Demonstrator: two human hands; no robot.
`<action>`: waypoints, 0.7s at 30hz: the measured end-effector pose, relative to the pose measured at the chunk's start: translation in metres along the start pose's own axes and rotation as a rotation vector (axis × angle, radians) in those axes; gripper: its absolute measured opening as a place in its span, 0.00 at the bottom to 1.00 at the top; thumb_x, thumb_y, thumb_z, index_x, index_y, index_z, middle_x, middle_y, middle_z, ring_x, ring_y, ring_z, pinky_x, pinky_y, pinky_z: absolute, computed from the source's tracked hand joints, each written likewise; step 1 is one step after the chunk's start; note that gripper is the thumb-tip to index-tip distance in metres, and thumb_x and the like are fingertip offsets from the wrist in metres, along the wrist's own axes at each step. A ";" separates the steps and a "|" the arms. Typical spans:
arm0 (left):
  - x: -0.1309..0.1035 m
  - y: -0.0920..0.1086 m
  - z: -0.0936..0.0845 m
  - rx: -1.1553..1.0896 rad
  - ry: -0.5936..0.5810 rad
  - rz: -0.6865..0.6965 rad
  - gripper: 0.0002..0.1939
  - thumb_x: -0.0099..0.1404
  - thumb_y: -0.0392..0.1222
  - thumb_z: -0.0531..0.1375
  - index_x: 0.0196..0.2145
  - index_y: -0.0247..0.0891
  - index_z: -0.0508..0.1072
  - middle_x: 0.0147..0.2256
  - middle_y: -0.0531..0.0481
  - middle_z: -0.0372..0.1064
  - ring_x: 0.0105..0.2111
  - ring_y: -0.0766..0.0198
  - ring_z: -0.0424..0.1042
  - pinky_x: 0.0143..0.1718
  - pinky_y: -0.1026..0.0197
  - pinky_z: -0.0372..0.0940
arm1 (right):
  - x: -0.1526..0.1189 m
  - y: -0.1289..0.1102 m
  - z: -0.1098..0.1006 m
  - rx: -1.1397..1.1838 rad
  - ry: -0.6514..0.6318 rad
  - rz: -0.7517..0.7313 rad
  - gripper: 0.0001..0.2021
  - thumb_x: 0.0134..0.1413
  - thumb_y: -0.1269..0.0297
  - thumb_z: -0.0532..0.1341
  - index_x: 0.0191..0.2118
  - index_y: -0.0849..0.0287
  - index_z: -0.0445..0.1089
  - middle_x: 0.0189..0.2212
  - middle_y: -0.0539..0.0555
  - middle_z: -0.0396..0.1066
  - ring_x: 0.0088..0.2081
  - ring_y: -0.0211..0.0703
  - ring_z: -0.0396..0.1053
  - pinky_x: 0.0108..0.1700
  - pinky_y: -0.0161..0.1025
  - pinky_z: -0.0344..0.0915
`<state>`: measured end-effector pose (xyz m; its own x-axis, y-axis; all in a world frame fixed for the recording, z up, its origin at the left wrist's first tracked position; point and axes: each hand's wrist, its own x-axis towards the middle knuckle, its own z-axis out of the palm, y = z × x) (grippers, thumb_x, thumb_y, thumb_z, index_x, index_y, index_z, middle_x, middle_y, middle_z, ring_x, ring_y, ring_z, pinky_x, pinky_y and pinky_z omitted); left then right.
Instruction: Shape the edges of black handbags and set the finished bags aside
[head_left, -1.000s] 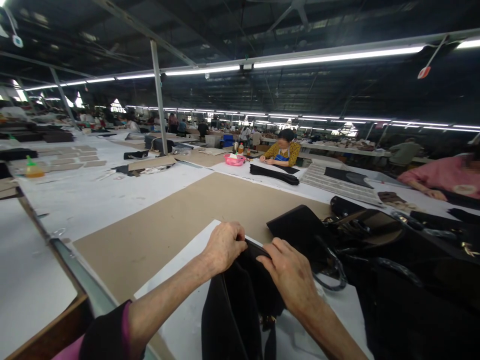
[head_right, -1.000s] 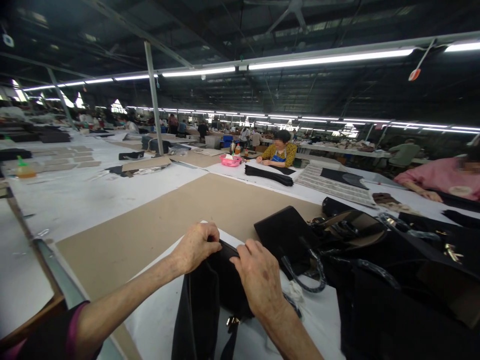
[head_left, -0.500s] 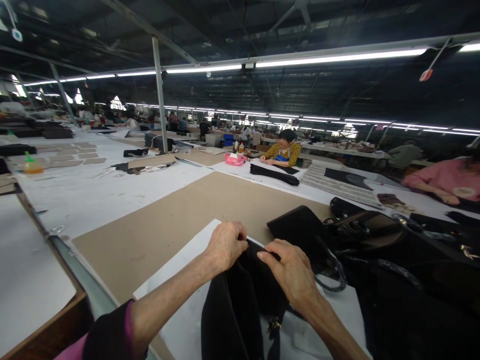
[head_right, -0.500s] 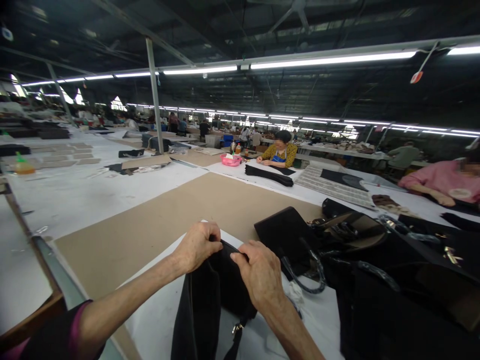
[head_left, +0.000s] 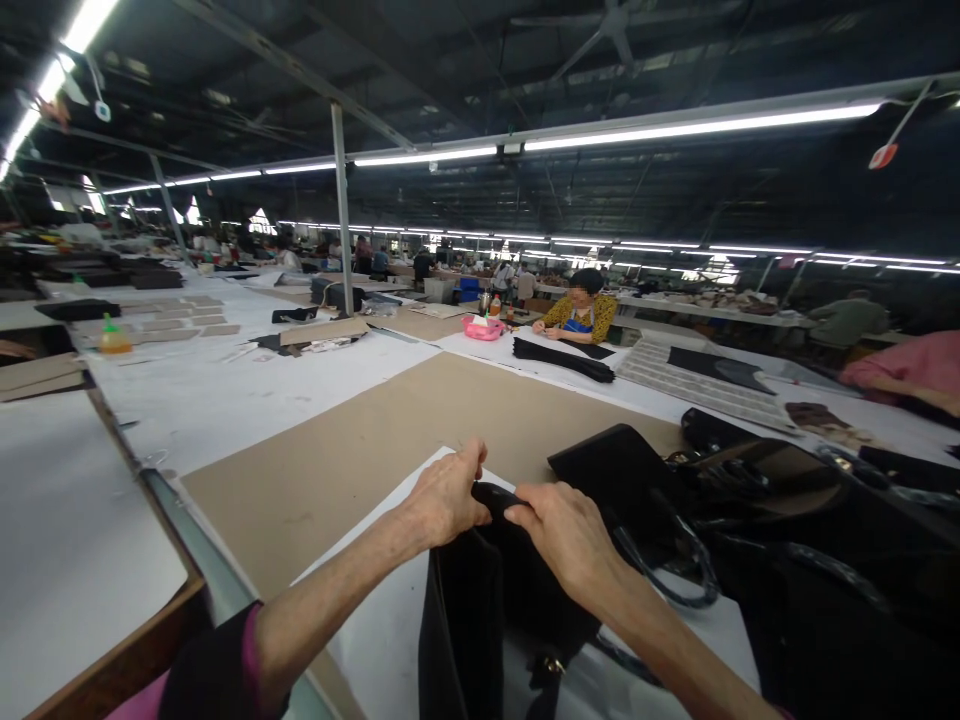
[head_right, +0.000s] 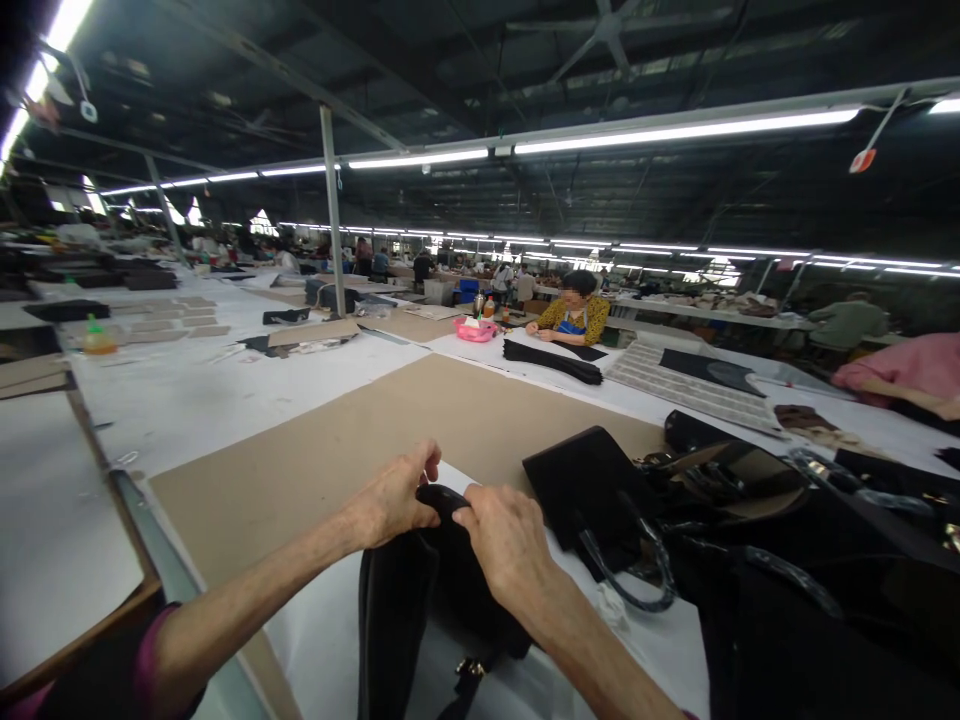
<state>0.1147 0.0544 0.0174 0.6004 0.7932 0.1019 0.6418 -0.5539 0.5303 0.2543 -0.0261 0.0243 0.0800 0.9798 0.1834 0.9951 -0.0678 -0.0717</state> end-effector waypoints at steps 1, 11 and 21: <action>0.000 -0.002 -0.001 0.018 -0.012 0.007 0.21 0.43 0.38 0.61 0.38 0.40 0.64 0.30 0.54 0.65 0.28 0.64 0.64 0.24 0.66 0.53 | -0.001 0.000 -0.001 0.004 -0.009 -0.003 0.08 0.52 0.63 0.57 0.26 0.55 0.70 0.23 0.51 0.73 0.28 0.42 0.70 0.26 0.35 0.49; 0.004 -0.016 0.004 -0.266 -0.082 0.073 0.12 0.47 0.32 0.54 0.29 0.38 0.75 0.23 0.56 0.68 0.26 0.66 0.64 0.26 0.67 0.57 | -0.002 0.001 0.001 0.037 0.002 0.013 0.09 0.53 0.62 0.55 0.25 0.55 0.69 0.21 0.50 0.70 0.25 0.39 0.66 0.25 0.34 0.47; 0.006 -0.020 0.007 -0.541 -0.113 -0.024 0.11 0.48 0.37 0.57 0.29 0.35 0.76 0.19 0.56 0.64 0.20 0.69 0.60 0.21 0.68 0.54 | 0.000 0.008 0.003 0.104 0.018 -0.083 0.12 0.55 0.62 0.52 0.24 0.56 0.68 0.18 0.48 0.66 0.21 0.35 0.60 0.27 0.32 0.50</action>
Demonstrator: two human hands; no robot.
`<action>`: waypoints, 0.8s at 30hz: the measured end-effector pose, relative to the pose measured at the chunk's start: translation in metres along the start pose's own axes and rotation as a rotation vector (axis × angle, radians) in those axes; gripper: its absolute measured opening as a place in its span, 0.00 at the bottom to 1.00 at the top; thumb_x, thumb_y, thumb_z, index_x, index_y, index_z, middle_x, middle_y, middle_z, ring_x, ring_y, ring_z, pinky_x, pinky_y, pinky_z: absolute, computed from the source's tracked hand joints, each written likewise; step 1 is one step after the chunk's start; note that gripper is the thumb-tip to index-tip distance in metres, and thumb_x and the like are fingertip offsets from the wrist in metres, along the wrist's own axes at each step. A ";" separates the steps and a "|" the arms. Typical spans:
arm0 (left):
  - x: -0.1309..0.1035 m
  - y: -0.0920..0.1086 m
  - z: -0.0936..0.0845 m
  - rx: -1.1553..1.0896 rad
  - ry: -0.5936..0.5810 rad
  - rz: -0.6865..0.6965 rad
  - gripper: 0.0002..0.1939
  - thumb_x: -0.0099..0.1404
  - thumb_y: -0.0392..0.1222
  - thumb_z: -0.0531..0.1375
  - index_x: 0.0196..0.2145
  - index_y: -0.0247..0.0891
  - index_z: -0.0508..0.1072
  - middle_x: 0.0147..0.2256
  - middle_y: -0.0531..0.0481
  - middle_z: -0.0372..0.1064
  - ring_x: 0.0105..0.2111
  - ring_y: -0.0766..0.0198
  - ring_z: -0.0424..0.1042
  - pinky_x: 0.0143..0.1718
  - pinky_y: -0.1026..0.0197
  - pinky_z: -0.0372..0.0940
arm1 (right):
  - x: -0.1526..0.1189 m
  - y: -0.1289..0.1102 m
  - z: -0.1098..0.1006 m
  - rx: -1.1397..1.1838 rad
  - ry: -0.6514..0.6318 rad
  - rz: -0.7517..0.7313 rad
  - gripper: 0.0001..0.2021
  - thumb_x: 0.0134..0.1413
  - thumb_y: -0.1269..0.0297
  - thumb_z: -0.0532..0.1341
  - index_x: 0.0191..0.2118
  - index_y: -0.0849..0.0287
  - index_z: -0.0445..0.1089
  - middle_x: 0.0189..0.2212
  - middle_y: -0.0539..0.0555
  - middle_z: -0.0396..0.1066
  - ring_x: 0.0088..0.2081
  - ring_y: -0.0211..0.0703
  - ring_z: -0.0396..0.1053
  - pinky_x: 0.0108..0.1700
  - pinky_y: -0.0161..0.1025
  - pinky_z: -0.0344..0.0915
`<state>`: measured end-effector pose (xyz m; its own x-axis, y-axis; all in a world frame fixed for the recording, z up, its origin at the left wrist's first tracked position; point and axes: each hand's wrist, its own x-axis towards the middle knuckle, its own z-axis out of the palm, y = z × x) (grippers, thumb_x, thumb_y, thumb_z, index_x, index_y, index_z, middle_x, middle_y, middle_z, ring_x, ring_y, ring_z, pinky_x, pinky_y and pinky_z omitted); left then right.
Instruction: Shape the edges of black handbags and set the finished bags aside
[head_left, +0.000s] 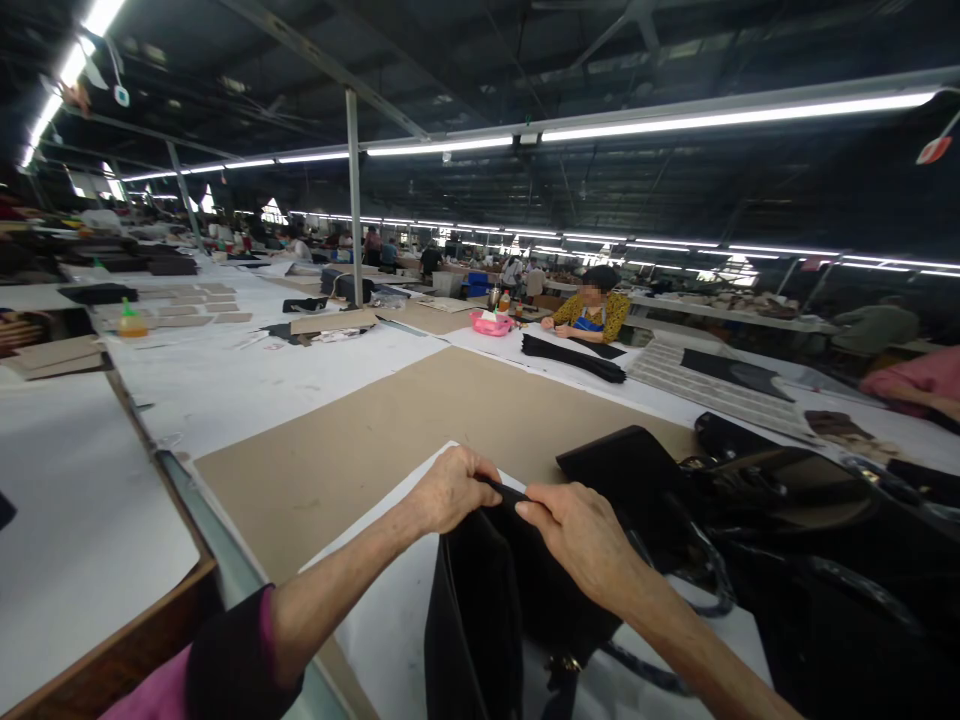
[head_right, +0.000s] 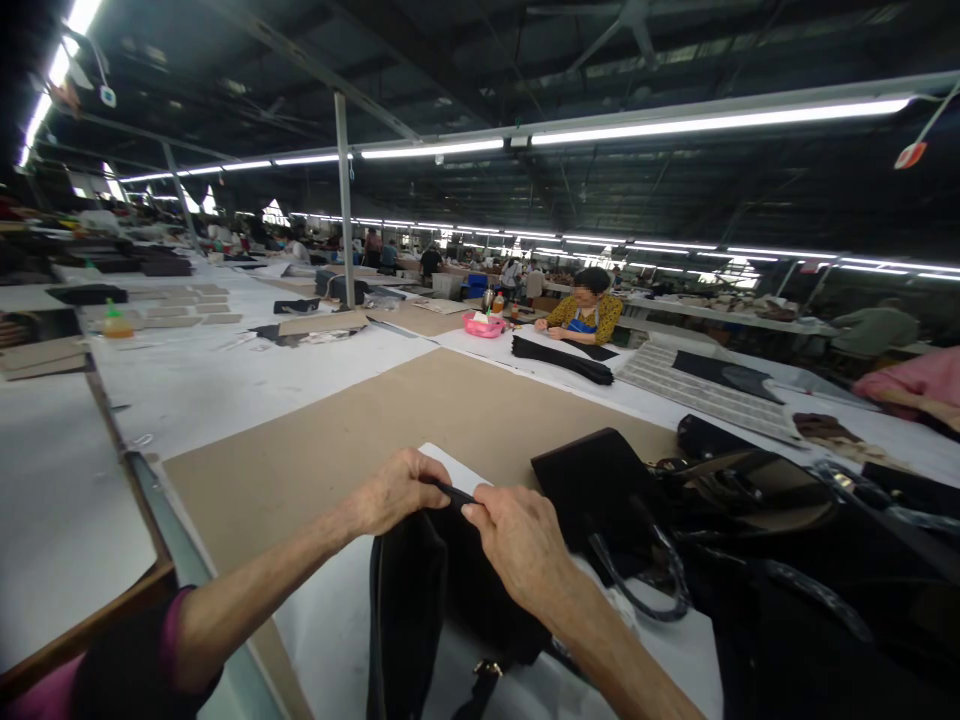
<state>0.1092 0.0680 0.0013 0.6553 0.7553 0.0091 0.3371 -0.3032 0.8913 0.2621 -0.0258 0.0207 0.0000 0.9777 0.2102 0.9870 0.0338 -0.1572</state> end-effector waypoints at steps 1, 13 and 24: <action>0.000 0.000 0.001 -0.006 0.002 0.006 0.10 0.48 0.37 0.57 0.29 0.35 0.76 0.19 0.56 0.65 0.20 0.69 0.61 0.21 0.68 0.55 | 0.000 0.000 0.001 -0.003 0.002 0.005 0.12 0.55 0.62 0.52 0.26 0.56 0.69 0.18 0.48 0.67 0.22 0.35 0.61 0.28 0.33 0.50; 0.001 -0.001 0.004 0.044 0.035 0.002 0.11 0.47 0.36 0.56 0.29 0.38 0.75 0.23 0.56 0.68 0.27 0.66 0.65 0.27 0.67 0.58 | 0.008 -0.010 0.001 -0.026 -0.044 0.018 0.08 0.53 0.63 0.52 0.32 0.55 0.69 0.26 0.51 0.72 0.31 0.42 0.68 0.31 0.35 0.54; -0.021 0.006 -0.008 0.044 0.127 -0.027 0.21 0.45 0.33 0.55 0.40 0.39 0.59 0.31 0.53 0.66 0.23 0.70 0.63 0.19 0.69 0.52 | 0.031 -0.023 -0.012 0.072 -0.210 -0.320 0.14 0.51 0.72 0.52 0.43 0.53 0.65 0.26 0.48 0.70 0.29 0.38 0.67 0.31 0.32 0.54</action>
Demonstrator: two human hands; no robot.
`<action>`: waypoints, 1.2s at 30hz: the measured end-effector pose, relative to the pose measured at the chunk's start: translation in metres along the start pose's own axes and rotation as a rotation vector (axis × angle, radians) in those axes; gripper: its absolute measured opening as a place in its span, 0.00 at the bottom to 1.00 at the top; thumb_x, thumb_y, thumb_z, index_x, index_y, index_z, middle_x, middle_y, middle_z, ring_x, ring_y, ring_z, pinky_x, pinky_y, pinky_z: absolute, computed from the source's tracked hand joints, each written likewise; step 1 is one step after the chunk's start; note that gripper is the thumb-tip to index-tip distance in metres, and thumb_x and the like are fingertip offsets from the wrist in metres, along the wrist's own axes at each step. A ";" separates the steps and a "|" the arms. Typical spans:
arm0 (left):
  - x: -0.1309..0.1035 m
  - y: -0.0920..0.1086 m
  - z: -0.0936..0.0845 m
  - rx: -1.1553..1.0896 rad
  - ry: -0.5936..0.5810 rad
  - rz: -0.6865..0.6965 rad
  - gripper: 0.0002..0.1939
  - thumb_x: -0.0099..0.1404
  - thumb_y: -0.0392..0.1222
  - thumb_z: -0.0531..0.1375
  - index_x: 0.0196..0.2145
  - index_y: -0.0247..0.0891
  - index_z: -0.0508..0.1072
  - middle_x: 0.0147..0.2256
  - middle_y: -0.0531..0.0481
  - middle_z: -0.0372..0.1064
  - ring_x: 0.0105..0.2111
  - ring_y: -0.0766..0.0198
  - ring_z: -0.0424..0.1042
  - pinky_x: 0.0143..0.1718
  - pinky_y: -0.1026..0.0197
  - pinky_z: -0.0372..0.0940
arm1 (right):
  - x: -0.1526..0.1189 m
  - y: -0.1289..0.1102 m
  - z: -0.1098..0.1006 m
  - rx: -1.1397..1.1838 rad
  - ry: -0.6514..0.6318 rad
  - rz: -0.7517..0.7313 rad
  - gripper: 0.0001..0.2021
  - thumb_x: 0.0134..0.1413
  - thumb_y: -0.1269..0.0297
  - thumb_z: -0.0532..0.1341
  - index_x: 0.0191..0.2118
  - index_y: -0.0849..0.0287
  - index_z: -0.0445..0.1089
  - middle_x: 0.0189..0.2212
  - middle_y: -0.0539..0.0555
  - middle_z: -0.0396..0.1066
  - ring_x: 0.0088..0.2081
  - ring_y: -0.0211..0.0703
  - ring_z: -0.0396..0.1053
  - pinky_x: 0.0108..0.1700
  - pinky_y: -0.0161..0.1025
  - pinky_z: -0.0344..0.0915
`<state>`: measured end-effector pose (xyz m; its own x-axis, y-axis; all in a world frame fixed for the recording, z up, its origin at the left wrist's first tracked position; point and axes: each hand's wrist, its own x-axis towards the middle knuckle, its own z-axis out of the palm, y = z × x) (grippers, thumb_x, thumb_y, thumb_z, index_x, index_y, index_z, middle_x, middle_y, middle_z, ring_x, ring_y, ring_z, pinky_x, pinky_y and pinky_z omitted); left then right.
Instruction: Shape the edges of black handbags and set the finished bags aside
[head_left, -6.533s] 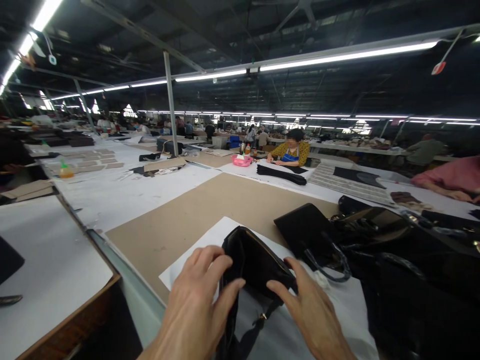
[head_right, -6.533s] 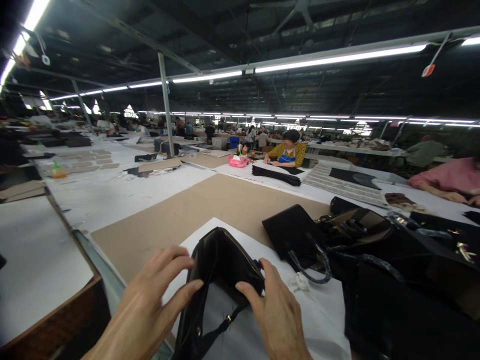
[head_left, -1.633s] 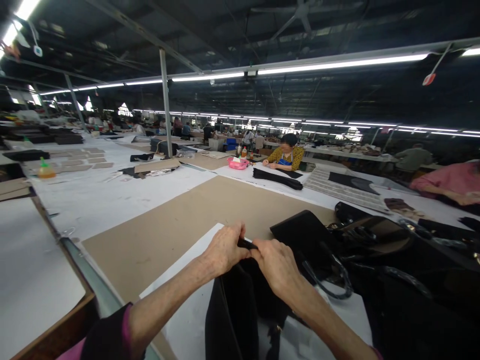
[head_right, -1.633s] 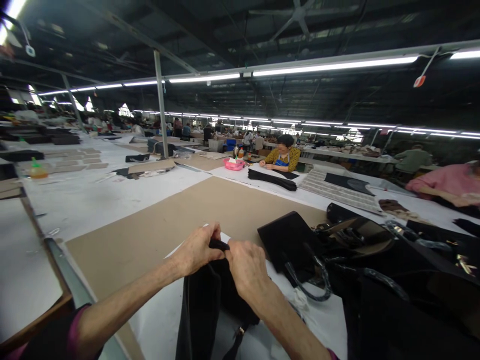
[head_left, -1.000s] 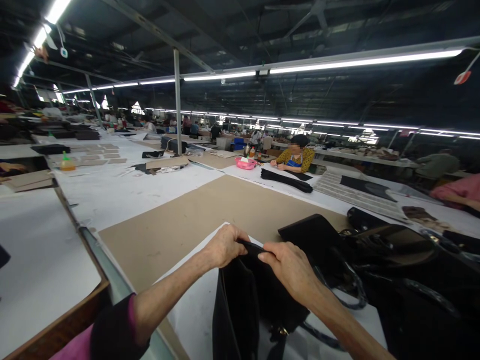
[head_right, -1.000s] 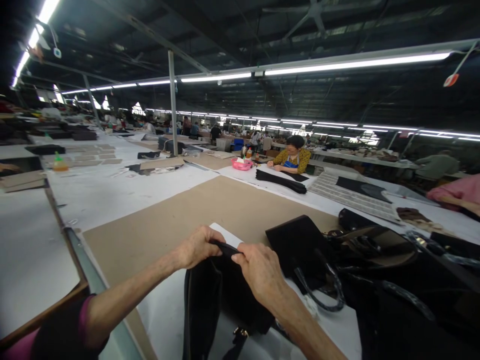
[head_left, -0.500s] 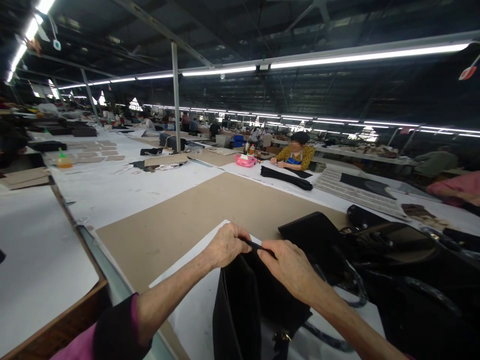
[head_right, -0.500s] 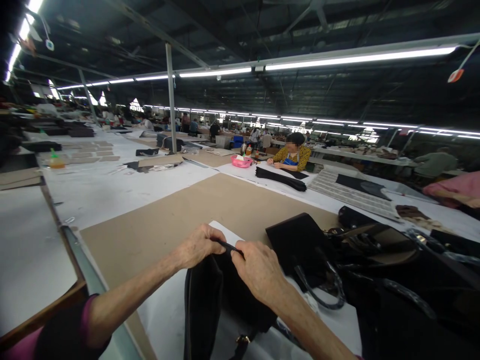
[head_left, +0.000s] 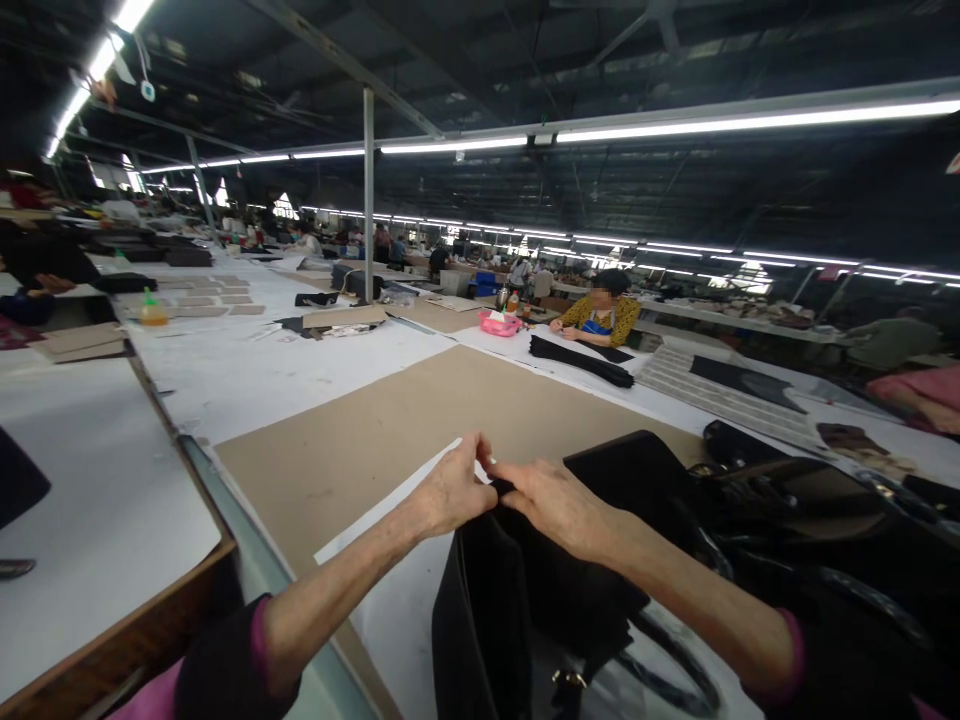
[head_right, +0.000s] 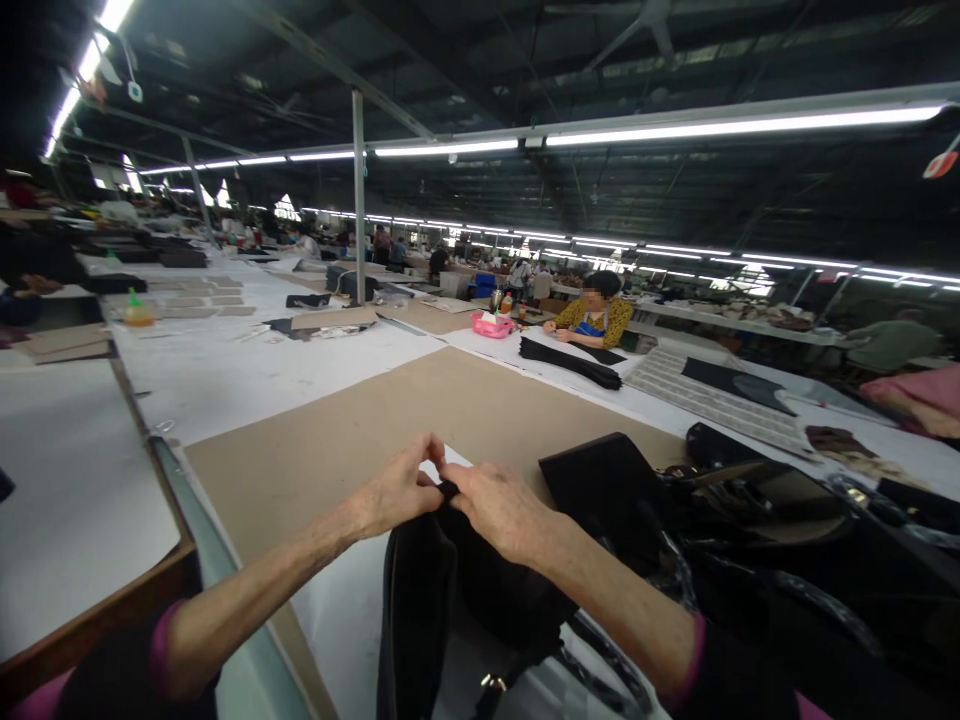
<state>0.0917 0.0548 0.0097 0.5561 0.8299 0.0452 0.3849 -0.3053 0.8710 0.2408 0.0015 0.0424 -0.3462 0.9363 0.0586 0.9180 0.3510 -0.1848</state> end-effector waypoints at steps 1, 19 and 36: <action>-0.004 -0.001 -0.003 -0.078 -0.005 0.011 0.22 0.46 0.33 0.55 0.42 0.39 0.57 0.35 0.51 0.66 0.24 0.70 0.64 0.19 0.69 0.54 | -0.001 -0.001 -0.001 -0.003 -0.010 -0.013 0.14 0.52 0.73 0.51 0.41 0.52 0.66 0.24 0.47 0.69 0.27 0.37 0.66 0.30 0.32 0.53; -0.129 -0.008 0.031 0.071 0.302 -0.131 0.22 0.54 0.41 0.55 0.49 0.40 0.63 0.37 0.49 0.70 0.37 0.57 0.69 0.39 0.58 0.63 | -0.062 0.019 -0.007 -0.015 -0.046 0.451 0.07 0.44 0.71 0.51 0.24 0.58 0.65 0.25 0.51 0.66 0.32 0.40 0.63 0.30 0.32 0.52; -0.079 -0.046 -0.027 -0.523 -0.252 -0.096 0.13 0.47 0.34 0.62 0.34 0.32 0.71 0.26 0.53 0.70 0.26 0.68 0.67 0.27 0.68 0.60 | -0.053 0.039 -0.009 0.120 -0.139 0.275 0.12 0.51 0.60 0.51 0.21 0.58 0.57 0.17 0.44 0.55 0.21 0.33 0.59 0.25 0.30 0.52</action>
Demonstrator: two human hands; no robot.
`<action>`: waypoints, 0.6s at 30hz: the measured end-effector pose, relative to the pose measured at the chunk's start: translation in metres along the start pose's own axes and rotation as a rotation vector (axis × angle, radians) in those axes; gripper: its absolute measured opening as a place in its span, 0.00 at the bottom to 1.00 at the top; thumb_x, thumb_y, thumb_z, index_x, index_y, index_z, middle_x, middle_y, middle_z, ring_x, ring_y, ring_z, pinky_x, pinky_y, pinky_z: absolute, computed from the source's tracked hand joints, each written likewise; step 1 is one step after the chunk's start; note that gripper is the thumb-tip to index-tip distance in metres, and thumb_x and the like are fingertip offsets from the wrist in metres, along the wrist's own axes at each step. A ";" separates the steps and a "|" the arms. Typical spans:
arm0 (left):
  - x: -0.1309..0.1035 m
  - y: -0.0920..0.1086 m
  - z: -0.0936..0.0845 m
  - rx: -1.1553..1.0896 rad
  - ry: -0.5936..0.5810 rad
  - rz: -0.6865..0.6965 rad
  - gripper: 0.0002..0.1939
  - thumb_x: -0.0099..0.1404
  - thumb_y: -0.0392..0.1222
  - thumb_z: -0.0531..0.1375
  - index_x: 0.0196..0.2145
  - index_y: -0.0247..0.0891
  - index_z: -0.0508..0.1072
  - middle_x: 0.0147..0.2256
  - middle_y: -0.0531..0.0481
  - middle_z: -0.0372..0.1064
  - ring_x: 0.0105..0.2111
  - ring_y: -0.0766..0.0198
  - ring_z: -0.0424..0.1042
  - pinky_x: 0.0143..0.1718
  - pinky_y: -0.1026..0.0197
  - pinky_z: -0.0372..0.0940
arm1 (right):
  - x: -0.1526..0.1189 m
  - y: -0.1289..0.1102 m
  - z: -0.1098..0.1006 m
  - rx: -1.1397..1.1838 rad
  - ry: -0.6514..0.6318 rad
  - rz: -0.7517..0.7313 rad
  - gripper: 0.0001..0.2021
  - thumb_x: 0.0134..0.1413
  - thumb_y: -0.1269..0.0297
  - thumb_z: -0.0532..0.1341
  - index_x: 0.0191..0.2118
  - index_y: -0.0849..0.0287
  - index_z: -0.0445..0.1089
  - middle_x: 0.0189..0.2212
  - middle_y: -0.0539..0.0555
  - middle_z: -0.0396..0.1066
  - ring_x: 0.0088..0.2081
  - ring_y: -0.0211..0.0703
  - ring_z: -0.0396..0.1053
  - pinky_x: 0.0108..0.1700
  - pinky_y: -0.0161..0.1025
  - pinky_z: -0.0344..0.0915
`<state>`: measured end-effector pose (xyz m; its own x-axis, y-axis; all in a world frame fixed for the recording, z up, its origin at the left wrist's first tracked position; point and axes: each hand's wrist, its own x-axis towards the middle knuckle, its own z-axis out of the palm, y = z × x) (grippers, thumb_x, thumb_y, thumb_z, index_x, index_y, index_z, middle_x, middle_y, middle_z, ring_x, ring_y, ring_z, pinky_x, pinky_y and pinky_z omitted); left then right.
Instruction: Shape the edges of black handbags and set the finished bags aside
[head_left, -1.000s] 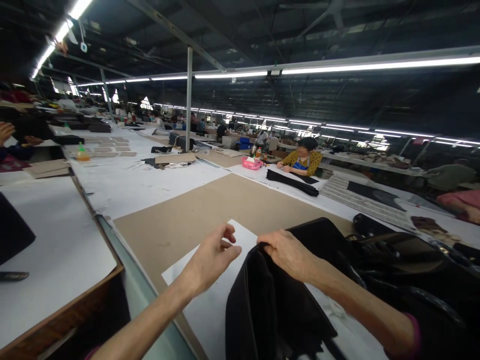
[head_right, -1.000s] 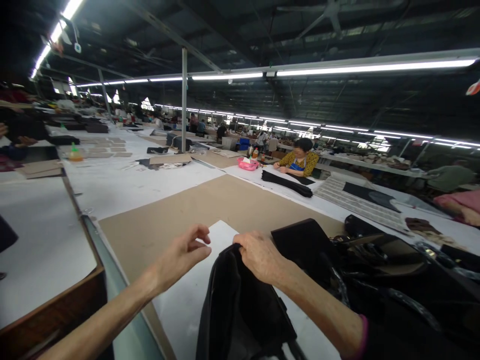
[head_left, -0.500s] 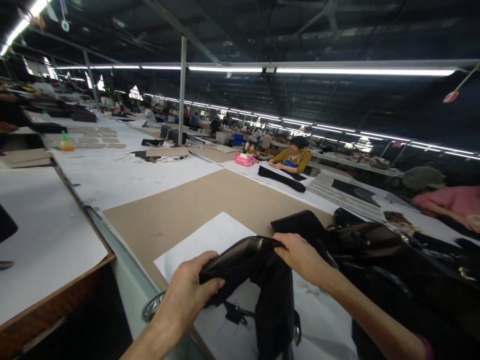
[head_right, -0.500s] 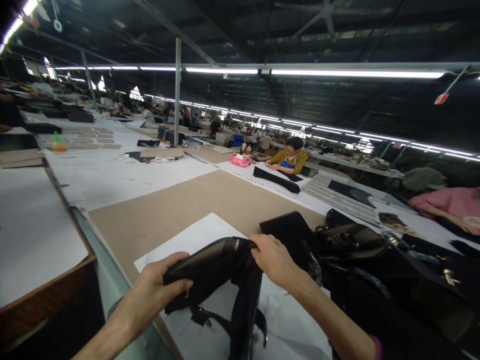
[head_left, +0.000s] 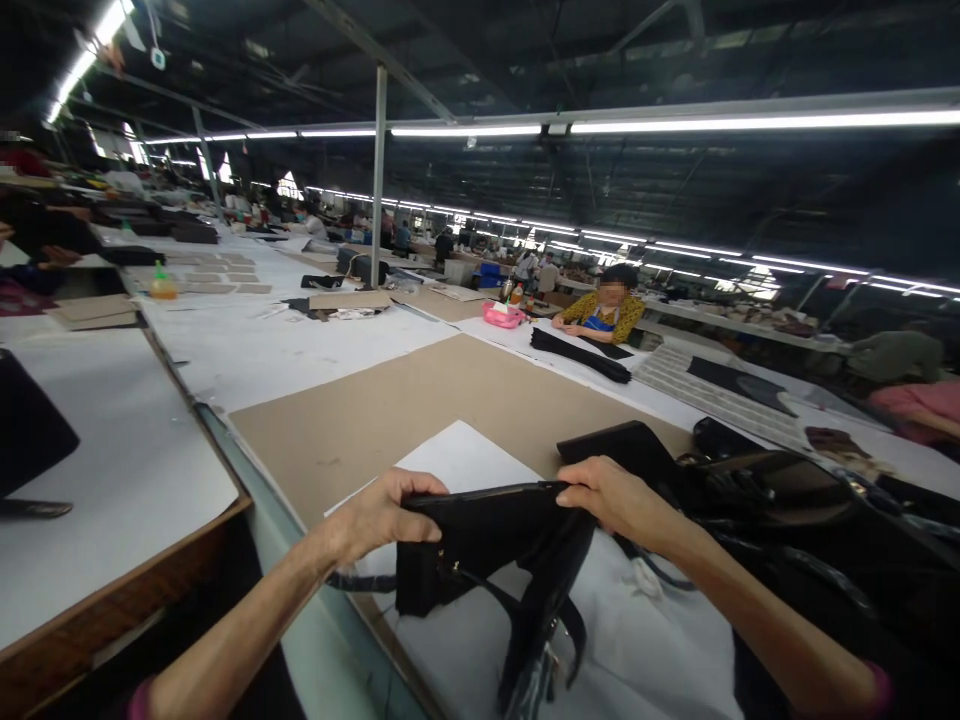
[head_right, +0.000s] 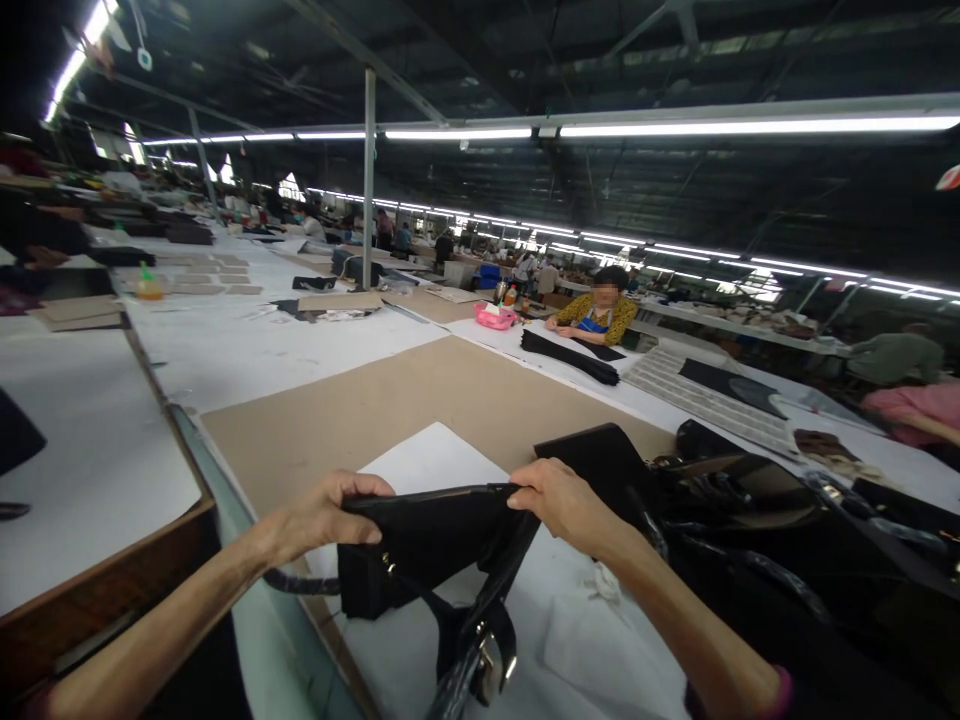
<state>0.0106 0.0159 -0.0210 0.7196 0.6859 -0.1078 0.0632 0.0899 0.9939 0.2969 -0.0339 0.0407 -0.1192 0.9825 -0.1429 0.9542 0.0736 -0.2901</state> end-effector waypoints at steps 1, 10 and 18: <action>0.001 0.000 -0.003 0.014 -0.005 0.006 0.13 0.47 0.34 0.63 0.34 0.33 0.72 0.26 0.54 0.69 0.26 0.68 0.66 0.27 0.68 0.60 | 0.000 0.001 0.001 0.020 -0.018 0.015 0.12 0.51 0.59 0.50 0.21 0.58 0.57 0.16 0.44 0.54 0.18 0.32 0.57 0.23 0.30 0.51; 0.000 -0.008 -0.005 -0.090 0.077 0.083 0.18 0.42 0.37 0.67 0.34 0.33 0.74 0.27 0.53 0.70 0.28 0.67 0.66 0.31 0.66 0.59 | 0.008 -0.002 0.005 0.055 -0.043 0.077 0.10 0.50 0.59 0.51 0.23 0.57 0.58 0.17 0.44 0.54 0.18 0.32 0.58 0.20 0.29 0.51; -0.003 -0.012 -0.004 -0.002 0.151 0.112 0.14 0.51 0.44 0.62 0.34 0.32 0.74 0.26 0.53 0.67 0.27 0.68 0.62 0.28 0.68 0.56 | 0.004 -0.003 0.006 0.070 -0.027 0.106 0.10 0.49 0.58 0.52 0.23 0.57 0.59 0.19 0.45 0.58 0.19 0.33 0.59 0.21 0.29 0.54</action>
<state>0.0053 0.0155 -0.0322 0.6102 0.7923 0.0015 -0.0133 0.0084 0.9999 0.2921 -0.0307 0.0351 -0.0265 0.9792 -0.2013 0.9404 -0.0439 -0.3372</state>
